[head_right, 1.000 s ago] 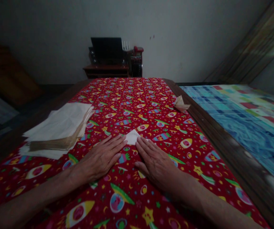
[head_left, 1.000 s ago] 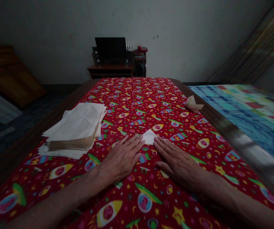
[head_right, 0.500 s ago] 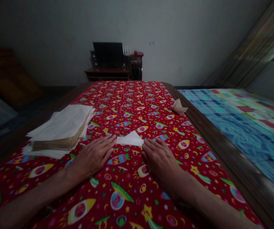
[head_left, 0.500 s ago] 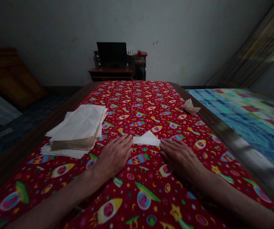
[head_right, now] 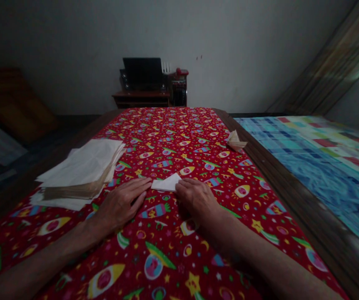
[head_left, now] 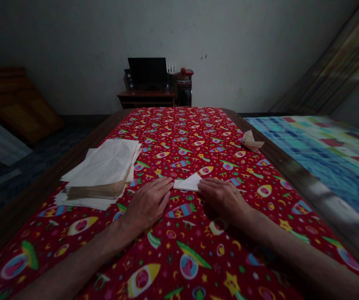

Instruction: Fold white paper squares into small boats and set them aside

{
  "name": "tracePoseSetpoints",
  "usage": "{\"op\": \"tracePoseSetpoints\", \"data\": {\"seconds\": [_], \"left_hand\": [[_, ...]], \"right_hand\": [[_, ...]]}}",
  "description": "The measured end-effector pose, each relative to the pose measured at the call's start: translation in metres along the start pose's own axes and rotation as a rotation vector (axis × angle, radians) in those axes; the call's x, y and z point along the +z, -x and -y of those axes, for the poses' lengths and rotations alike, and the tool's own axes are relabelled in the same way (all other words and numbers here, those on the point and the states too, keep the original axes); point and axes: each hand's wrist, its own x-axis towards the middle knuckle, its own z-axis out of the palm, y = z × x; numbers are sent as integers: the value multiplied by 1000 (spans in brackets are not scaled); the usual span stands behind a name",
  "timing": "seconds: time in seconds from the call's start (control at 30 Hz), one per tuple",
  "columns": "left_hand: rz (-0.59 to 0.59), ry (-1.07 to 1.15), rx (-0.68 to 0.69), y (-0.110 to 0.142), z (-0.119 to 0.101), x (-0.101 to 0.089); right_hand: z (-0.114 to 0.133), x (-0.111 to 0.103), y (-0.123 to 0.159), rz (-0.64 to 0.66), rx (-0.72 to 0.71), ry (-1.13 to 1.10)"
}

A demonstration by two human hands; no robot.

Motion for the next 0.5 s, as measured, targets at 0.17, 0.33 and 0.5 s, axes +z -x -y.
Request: {"op": "tracePoseSetpoints", "data": {"seconds": [0.17, 0.33, 0.5], "left_hand": [[-16, 32, -4, -1, 2, 1], [-37, 135, -10, -7, -4, 6], [8, 251, -15, -24, -18, 6]], "right_hand": [[1, -1, 2, -18, -23, 16], [7, -5, -2, -4, 40, 59], [6, -4, -2, -33, 39, 73]]}}
